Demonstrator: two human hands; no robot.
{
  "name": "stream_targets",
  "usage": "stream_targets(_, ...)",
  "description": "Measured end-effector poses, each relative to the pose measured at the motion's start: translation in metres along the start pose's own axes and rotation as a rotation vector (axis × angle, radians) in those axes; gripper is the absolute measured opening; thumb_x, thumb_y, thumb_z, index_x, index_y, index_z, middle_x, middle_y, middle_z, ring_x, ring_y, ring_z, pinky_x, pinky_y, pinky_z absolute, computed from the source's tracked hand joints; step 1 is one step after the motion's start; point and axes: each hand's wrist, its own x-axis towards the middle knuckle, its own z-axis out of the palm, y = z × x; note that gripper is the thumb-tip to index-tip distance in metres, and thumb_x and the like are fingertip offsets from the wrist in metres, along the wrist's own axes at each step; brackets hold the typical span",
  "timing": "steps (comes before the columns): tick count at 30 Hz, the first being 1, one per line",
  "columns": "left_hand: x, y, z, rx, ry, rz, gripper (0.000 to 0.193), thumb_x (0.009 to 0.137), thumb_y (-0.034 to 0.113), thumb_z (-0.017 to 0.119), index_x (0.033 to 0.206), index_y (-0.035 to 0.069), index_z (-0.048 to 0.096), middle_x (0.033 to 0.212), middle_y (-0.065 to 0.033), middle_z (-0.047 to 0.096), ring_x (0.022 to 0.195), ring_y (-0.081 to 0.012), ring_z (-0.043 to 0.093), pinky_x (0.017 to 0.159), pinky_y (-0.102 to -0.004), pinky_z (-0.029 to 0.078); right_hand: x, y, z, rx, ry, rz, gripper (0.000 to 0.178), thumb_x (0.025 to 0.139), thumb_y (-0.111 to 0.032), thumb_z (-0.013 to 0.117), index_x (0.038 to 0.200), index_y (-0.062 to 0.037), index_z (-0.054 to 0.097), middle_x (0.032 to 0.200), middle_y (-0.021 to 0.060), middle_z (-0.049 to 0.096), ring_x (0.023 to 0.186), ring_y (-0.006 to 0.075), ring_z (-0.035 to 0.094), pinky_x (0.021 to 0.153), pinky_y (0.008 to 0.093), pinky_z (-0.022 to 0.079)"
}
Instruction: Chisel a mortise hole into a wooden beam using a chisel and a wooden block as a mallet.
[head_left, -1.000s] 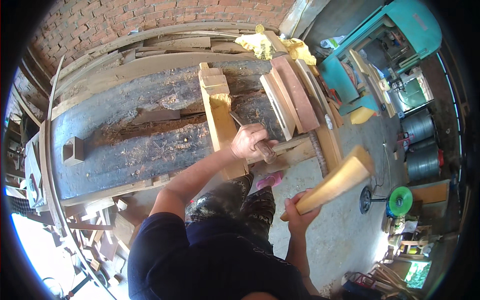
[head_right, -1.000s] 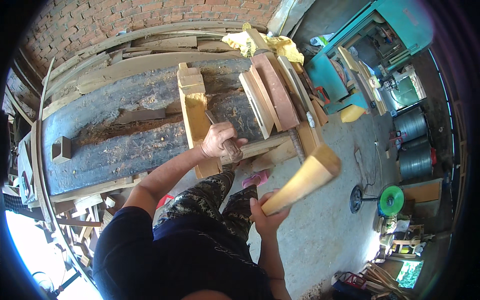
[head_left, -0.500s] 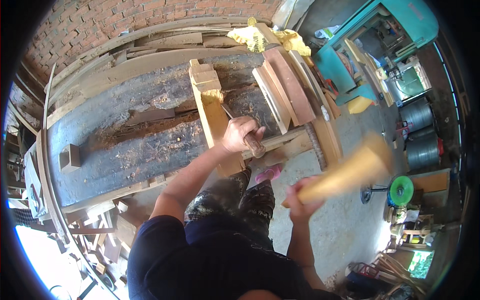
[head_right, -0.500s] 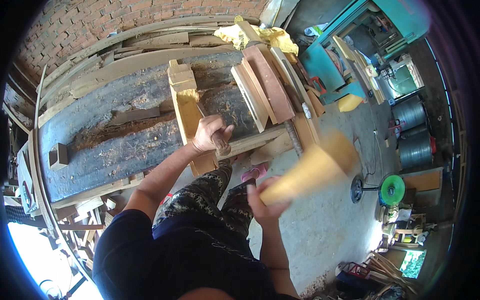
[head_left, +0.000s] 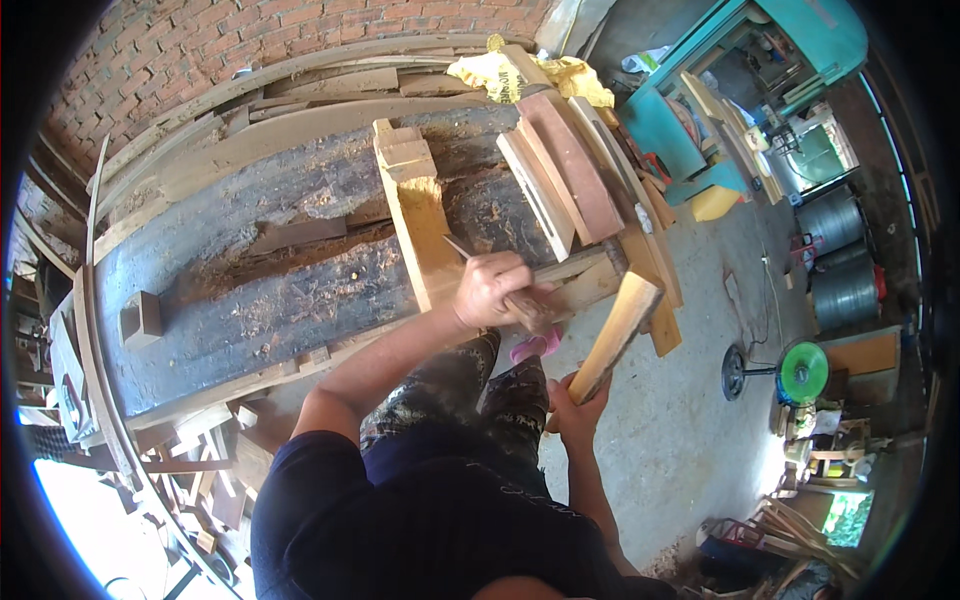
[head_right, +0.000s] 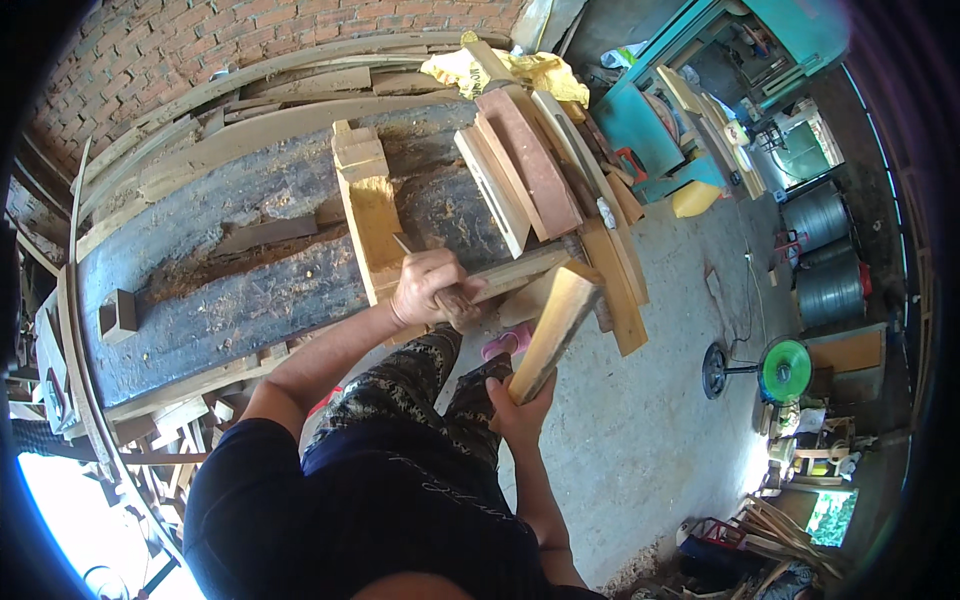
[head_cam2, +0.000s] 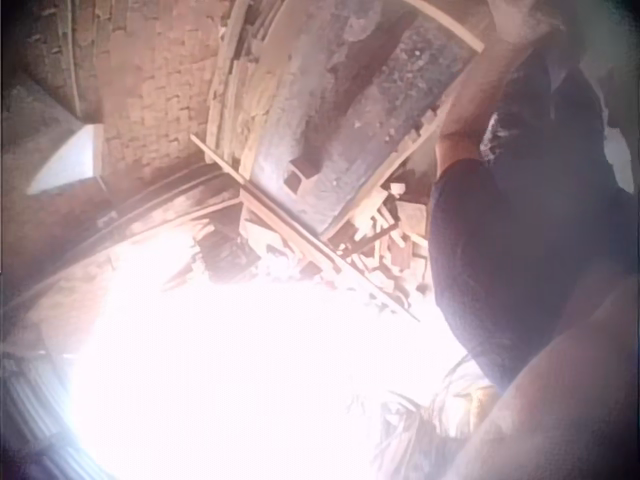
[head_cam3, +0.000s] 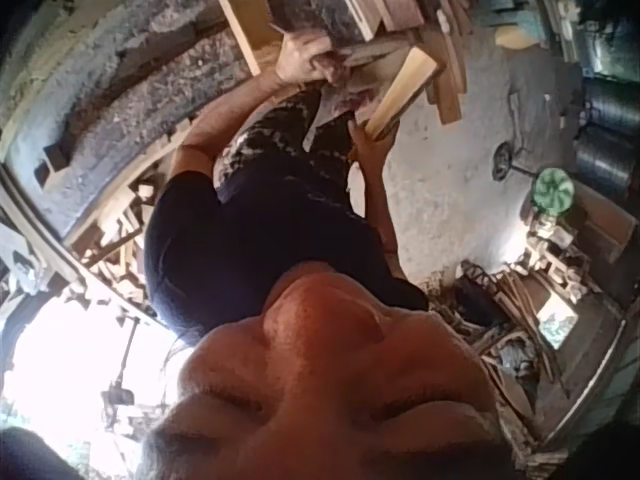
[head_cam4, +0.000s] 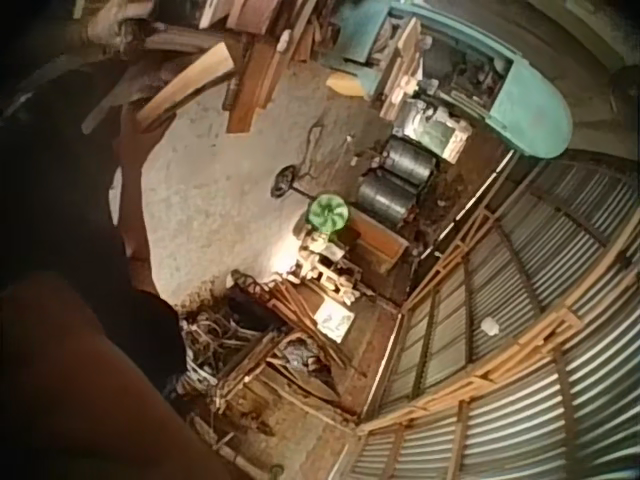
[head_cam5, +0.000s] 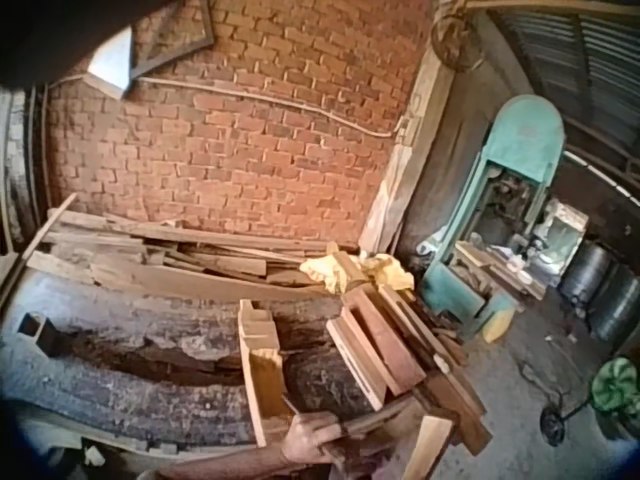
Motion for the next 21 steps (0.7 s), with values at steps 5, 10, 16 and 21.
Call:
stream_targets(5, -0.004, 0.028, 0.006, -0.065, 0.045, -0.085, 0.034, 0.07, 0.008, 0.081, 0.066, 0.007, 0.048, 0.06, -0.0067, 0.048, 0.05, -0.0242, 0.051, 0.044, -0.0358, 0.039, -0.01, -0.024, -0.012, 0.042, 0.042, -0.119, 0.048, 0.08, -0.016, 0.069, 0.117, -0.0046, 0.04, 0.074, 0.0058, 0.053, 0.049, 0.0127, 0.049, 0.045, 0.0254, 0.042)
stream_targets(10, 0.001, 0.03, 0.004, -0.085, 0.103, -0.241, 0.032, 0.072, 0.006, 0.08, 0.067, 0.007, 0.048, 0.061, -0.0073, 0.051, 0.05, -0.0238, 0.053, 0.046, -0.0342, 0.041, -0.011, -0.067, -0.015, 0.098, -0.04, -0.553, 0.032, 0.079, -0.027, 0.07, 0.087, -0.0057, 0.048, 0.072, 0.0063, 0.055, 0.056, 0.0158, 0.051, 0.051, 0.0267, 0.041)
stream_targets(16, -0.007, 0.023, 0.012, -0.029, 0.228, -0.353, 0.032, 0.073, 0.007, 0.078, 0.066, 0.007, 0.047, 0.06, -0.009, 0.052, 0.052, -0.0255, 0.055, 0.047, -0.0364, 0.043, -0.014, -0.008, 0.006, -0.358, -0.102, -0.184, 0.055, 0.066, -0.024, 0.085, 0.104, -0.002, 0.052, 0.079, 0.0124, 0.062, 0.073, 0.0219, 0.062, 0.07, 0.036, 0.05)
stream_targets(21, -0.014, 0.029, 0.007, -0.025, 0.172, -0.224, 0.031, 0.075, 0.002, 0.074, 0.066, 0.008, 0.045, 0.059, -0.0069, 0.049, 0.047, -0.0235, 0.05, 0.044, -0.035, 0.04, -0.004, -0.073, -0.011, 0.011, -0.11, -0.669, 0.04, 0.078, -0.02, 0.074, 0.102, -0.0076, 0.044, 0.081, 0.0058, 0.054, 0.063, 0.0149, 0.053, 0.053, 0.029, 0.046)
